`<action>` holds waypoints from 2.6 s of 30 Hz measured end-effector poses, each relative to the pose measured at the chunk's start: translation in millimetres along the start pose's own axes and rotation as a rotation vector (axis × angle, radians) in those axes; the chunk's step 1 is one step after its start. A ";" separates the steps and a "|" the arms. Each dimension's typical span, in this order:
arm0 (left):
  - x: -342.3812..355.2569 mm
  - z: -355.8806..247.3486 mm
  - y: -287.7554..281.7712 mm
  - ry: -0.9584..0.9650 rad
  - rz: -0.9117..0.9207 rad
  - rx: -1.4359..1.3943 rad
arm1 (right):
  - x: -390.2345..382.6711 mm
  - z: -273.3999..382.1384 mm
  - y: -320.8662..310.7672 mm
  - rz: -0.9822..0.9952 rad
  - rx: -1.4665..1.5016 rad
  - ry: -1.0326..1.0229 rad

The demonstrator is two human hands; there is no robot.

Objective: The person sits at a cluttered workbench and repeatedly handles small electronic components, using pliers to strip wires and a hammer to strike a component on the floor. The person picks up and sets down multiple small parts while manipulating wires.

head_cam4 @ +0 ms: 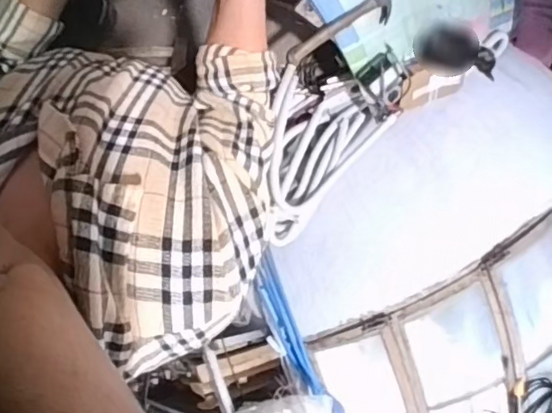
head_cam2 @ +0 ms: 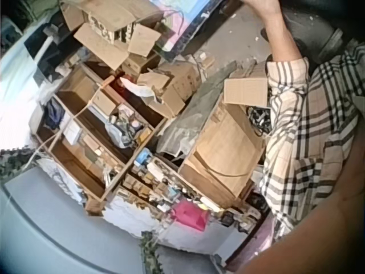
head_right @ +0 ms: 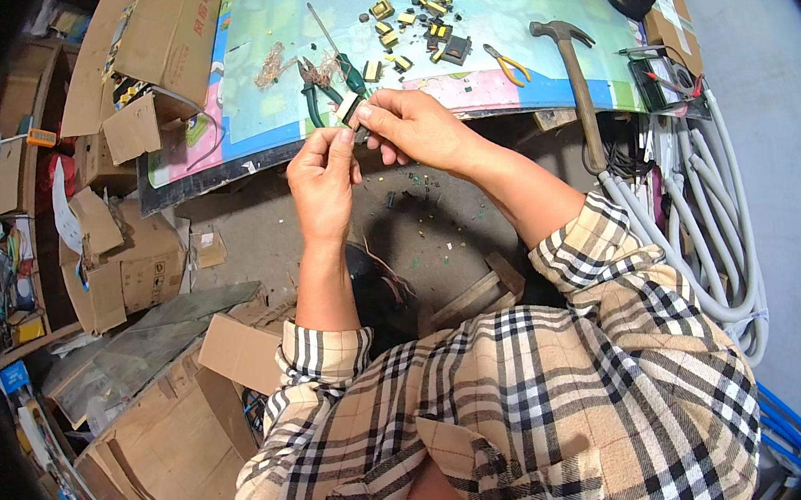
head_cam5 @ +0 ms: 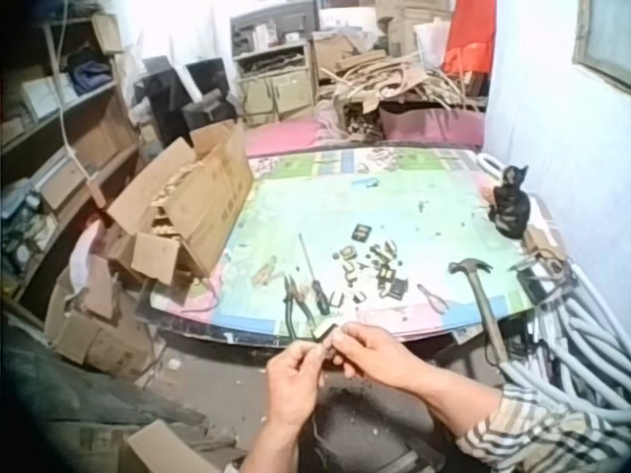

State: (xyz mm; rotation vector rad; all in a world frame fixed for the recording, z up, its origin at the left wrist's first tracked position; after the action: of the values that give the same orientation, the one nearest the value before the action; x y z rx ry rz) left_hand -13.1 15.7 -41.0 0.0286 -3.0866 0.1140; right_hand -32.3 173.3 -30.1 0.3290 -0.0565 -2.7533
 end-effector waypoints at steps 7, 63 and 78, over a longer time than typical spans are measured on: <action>-7.8 -11.1 6.9 0.076 0.109 0.284 | 2.0 -0.4 -5.9 -0.115 -0.264 -0.067; 8.6 -33.4 -59.8 -0.238 0.123 -0.893 | 14.2 6.4 -29.0 -0.133 0.236 0.078; -5.3 -48.2 -28.1 -0.184 0.128 -0.564 | 19.2 4.2 -27.2 -0.341 0.684 0.054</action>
State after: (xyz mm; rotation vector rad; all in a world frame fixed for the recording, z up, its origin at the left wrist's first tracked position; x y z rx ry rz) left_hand -4.7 -8.6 8.7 -0.1902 -3.1690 -0.7922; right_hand -60.3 191.6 -32.5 0.6360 -1.0250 -2.9676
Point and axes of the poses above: each hand's wrist, its own x-axis towards the middle knuckle, its own y-axis out of the palm, z = x × y, the point moved 1 cm from there along x, towards the middle knuckle, and after that the axes turned 2 degrees about y, right-handed, at the moved point
